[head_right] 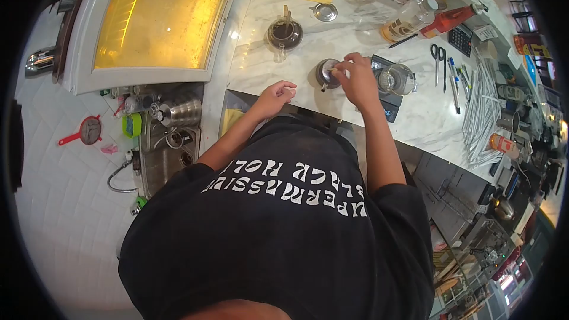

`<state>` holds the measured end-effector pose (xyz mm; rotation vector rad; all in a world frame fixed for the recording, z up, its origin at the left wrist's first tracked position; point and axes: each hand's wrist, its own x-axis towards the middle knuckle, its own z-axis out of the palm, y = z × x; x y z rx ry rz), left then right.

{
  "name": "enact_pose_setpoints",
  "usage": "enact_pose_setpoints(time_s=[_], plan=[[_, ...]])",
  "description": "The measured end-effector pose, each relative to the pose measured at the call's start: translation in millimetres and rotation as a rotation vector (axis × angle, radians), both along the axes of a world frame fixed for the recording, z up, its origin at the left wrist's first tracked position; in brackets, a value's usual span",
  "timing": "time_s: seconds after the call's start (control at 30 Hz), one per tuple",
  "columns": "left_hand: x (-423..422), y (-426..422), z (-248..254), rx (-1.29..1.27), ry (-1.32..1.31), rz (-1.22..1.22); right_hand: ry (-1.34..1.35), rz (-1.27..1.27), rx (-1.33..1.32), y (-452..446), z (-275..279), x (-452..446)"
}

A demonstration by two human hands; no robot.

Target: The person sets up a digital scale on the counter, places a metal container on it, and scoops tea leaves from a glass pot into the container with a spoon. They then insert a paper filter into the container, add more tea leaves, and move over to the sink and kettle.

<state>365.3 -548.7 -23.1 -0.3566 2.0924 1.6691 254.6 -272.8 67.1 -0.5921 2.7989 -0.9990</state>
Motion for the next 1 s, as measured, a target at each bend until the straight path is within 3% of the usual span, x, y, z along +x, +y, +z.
enact_pose_setpoints(time_s=[0.2,0.43,0.57,0.77,1.0], plan=[[-16.1,18.5,3.0,0.011,-0.009,-0.164,-0.053,-0.31,-0.193,19.2,39.4,16.1],[-44.3,66.6,10.1,0.029,-0.01,-0.172,0.046,-0.572,-0.141,0.2,5.4,10.5],[-49.5,76.3,7.1,-0.091,-0.029,-0.257,0.06,-0.556,-0.04,-8.6,-15.4,-6.6],[-33.6,57.1,5.8,0.148,-0.077,-0.062,0.011,-0.476,0.09,-12.5,-54.4,-22.0],[-1.9,15.5,6.0,0.172,-0.054,0.054,-0.059,-0.362,0.255,-2.9,-79.8,-20.0]])
